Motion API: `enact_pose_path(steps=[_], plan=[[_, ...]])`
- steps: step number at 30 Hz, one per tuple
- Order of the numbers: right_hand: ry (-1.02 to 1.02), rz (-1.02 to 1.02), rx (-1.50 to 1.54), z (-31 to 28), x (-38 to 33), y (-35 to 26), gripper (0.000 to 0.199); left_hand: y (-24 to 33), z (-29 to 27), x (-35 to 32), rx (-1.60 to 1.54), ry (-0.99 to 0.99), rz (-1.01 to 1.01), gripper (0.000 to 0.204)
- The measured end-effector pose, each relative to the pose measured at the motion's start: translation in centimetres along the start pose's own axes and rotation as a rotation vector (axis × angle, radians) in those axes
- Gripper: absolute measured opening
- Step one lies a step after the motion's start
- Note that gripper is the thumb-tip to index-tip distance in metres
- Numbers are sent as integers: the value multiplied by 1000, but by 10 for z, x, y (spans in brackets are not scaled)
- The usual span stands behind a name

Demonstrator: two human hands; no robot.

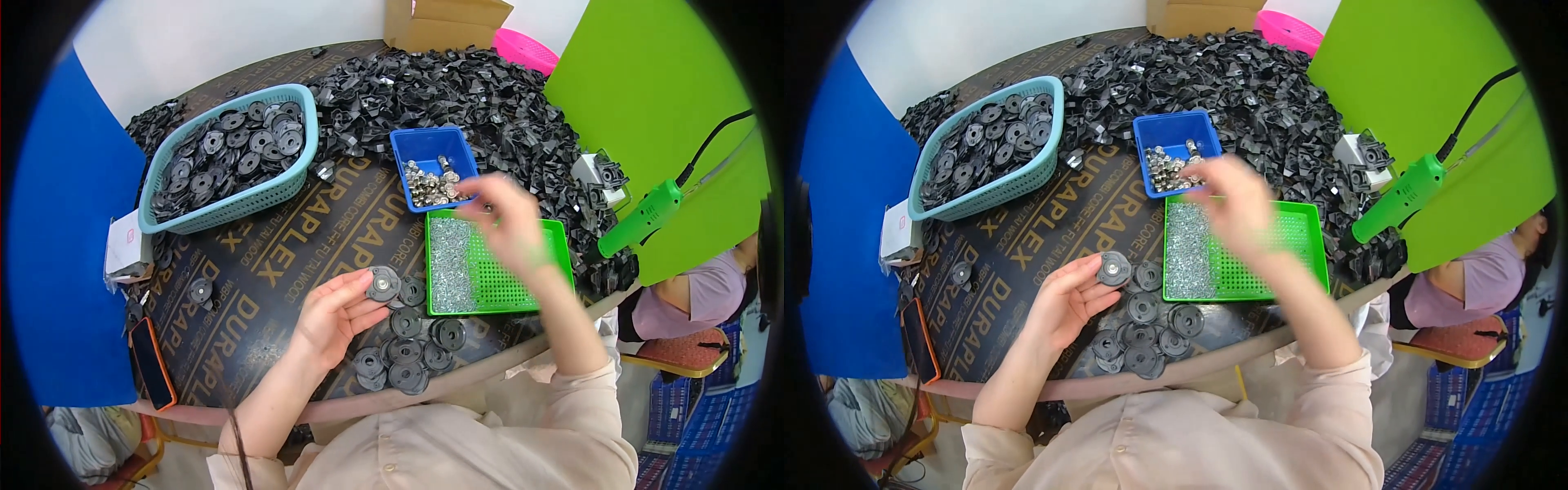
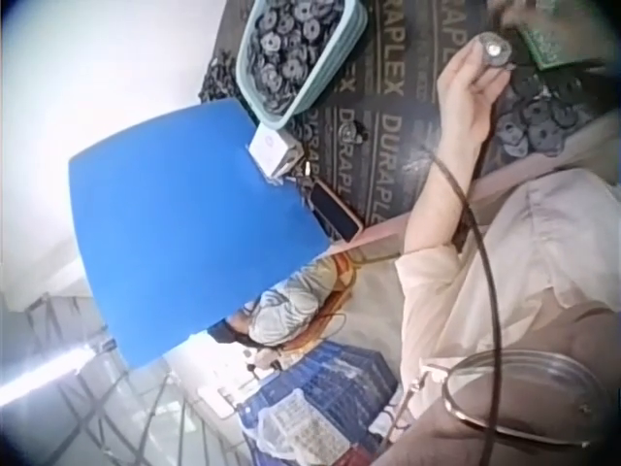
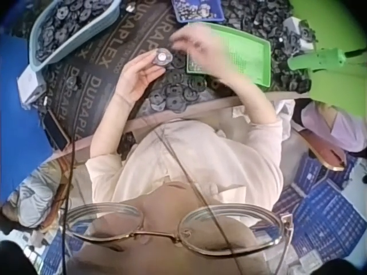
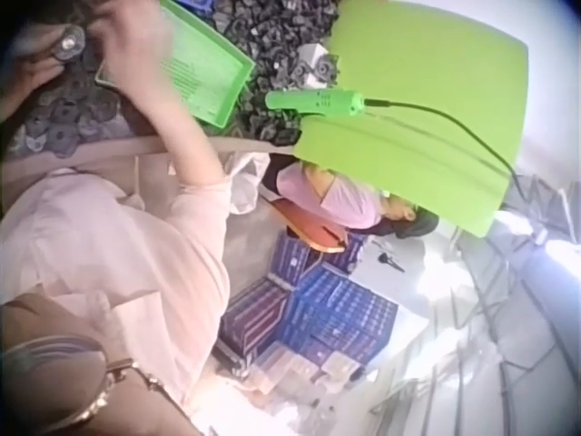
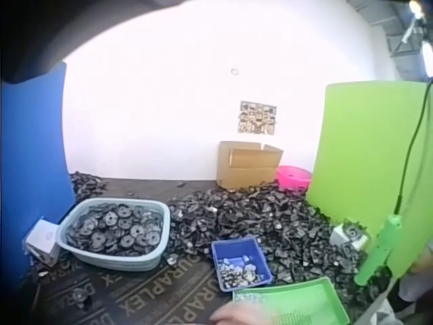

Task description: Assembling small plastic toy components using an electric screwdriver and small screws.

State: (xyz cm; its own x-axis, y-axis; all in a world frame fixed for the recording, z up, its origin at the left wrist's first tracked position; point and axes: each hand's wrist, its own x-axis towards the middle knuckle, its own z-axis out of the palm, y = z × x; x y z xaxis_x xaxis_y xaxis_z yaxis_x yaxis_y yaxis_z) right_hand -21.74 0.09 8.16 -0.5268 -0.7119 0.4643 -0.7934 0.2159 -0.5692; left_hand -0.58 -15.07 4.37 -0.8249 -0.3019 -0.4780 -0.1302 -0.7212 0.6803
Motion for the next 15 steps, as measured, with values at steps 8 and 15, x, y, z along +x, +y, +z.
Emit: enact_pose_path(steps=[8, 15], plan=[[-209, 330, -718, -52, 13, 120, 43, 1, 8, 4, -21, -47, -15, 29], [80, 260, -398, -59, 11, 96, 31, 4, 8, 4, -97, -97, -52, 28]])
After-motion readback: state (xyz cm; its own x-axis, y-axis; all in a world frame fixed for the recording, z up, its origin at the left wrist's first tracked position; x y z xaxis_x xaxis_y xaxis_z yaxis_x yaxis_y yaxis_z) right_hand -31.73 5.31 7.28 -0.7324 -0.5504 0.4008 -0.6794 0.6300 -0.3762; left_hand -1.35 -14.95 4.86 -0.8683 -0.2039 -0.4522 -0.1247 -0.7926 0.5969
